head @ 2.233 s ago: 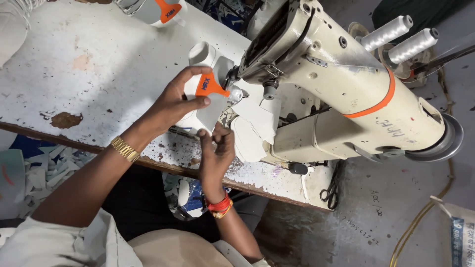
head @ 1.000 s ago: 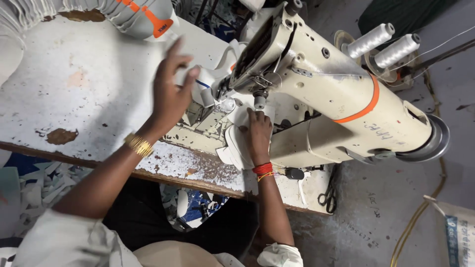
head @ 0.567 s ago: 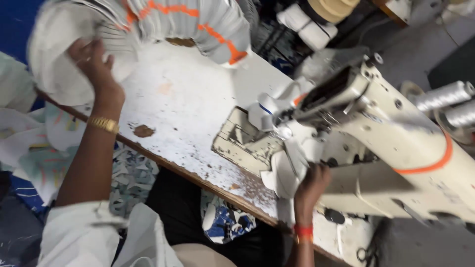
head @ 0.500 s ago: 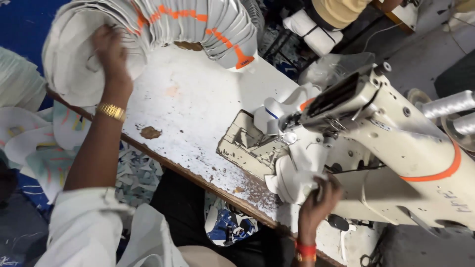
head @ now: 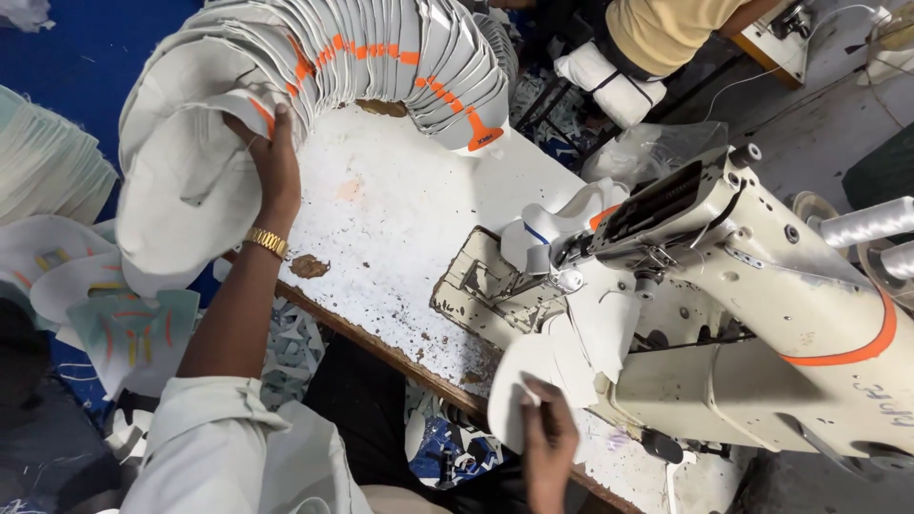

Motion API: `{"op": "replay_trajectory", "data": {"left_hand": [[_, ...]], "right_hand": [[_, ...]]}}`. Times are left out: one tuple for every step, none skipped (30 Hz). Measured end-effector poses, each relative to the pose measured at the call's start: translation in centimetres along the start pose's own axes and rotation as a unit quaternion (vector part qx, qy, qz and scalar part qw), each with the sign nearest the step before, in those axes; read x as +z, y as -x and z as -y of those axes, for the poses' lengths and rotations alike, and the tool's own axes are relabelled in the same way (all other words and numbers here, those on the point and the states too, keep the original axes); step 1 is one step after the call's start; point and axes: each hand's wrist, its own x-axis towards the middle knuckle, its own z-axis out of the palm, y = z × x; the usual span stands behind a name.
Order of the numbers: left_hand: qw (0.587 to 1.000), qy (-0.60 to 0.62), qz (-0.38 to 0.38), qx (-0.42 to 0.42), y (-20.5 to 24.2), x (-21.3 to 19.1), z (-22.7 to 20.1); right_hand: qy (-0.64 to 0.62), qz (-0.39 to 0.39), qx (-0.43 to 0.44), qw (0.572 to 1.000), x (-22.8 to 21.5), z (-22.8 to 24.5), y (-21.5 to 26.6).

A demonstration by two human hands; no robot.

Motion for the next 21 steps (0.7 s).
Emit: {"op": "replay_trajectory", "data": {"left_hand": [[1.000,-0.021,-0.013,-0.008,0.4,-0.3,-0.5],[1.000,-0.021,-0.014,-0.007,0.8,-0.2,-0.6],[0.999,-0.029,-0.027,0.014,1.2,-0.1,-0.7],[0.998,-0.036,-0.041,0.037,1.4,0.2,-0.8],[0.998,-0.034,-0.042,0.040,2.8,0.7,-0.9],[0.983,-0.181,0.007,-0.019,4.4,1.1,-1.0],[0.942,-0.322,0.057,-0.078,5.9,1.4,-1.0],[0.941,-0.324,0.059,-0.078,8.4,1.6,-4.4],[0.871,-0.376,0.301,-0.092,10.8,1.8,-7.7],[0.745,-0.401,0.523,-0.101,13.4,2.1,-11.1],[0.744,-0.400,0.525,-0.103,15.1,1.7,-13.2],[0.659,-0.408,0.617,-0.135,16.8,1.3,-15.4],[0.564,-0.408,0.699,-0.164,18.4,0.9,-17.6],[0.565,-0.407,0.699,-0.165,19.6,-0.7,-16.5],[0.680,-0.330,0.652,0.054,20.9,-2.2,-15.4],[0.748,-0.233,0.561,0.270,22.1,-3.8,-14.4],[0.748,-0.234,0.560,0.269,22.1,-2.8,-17.7],[0.774,-0.328,0.415,0.348,22.1,-1.8,-21.0],[0.772,-0.409,0.256,0.414,22.2,-0.7,-24.3],[0.771,-0.410,0.257,0.413,23.9,-2.1,-21.8],[0.921,-0.279,0.244,0.116,25.7,-3.4,-19.3]], "right_hand": [[0.027,0.033,0.009,0.999,1.0,-0.7,0.3],[0.027,0.034,0.008,0.999,1.6,-0.5,0.6],[-0.008,0.062,0.012,0.998,2.2,-0.4,0.9],[-0.044,0.089,0.014,0.995,3.0,-0.2,1.0],[-0.045,0.090,0.010,0.995,3.3,1.2,0.7],[-0.070,0.114,0.041,0.990,3.7,2.5,0.8],[-0.095,0.139,0.071,0.983,4.1,3.8,0.8],[-0.096,0.138,0.073,0.983,4.5,5.1,0.6],[-0.071,0.177,0.008,0.982,4.9,6.4,0.4],[-0.043,0.214,-0.057,0.974,5.1,7.6,0.2],[-0.041,0.214,-0.054,0.974,5.3,8.9,0.0],[-0.007,0.277,-0.149,0.949,5.6,10.3,-0.3],[0.028,0.336,-0.243,0.910,5.9,11.7,-0.7],[0.029,0.337,-0.243,0.909,6.3,12.2,-0.7],[0.055,0.376,-0.241,0.893,6.7,12.8,-0.8],[0.080,0.415,-0.239,0.874,7.3,13.3,-0.8],[0.080,0.417,-0.239,0.873,7.5,12.9,-0.8],[0.069,0.408,-0.204,0.887,7.8,12.4,-0.7],[0.058,0.398,-0.168,0.900,8.0,11.9,-0.8],[0.057,0.398,-0.167,0.900,8.2,9.8,-1.0],[-0.035,0.362,-0.092,0.927,8.3,7.6,-1.4]]}}
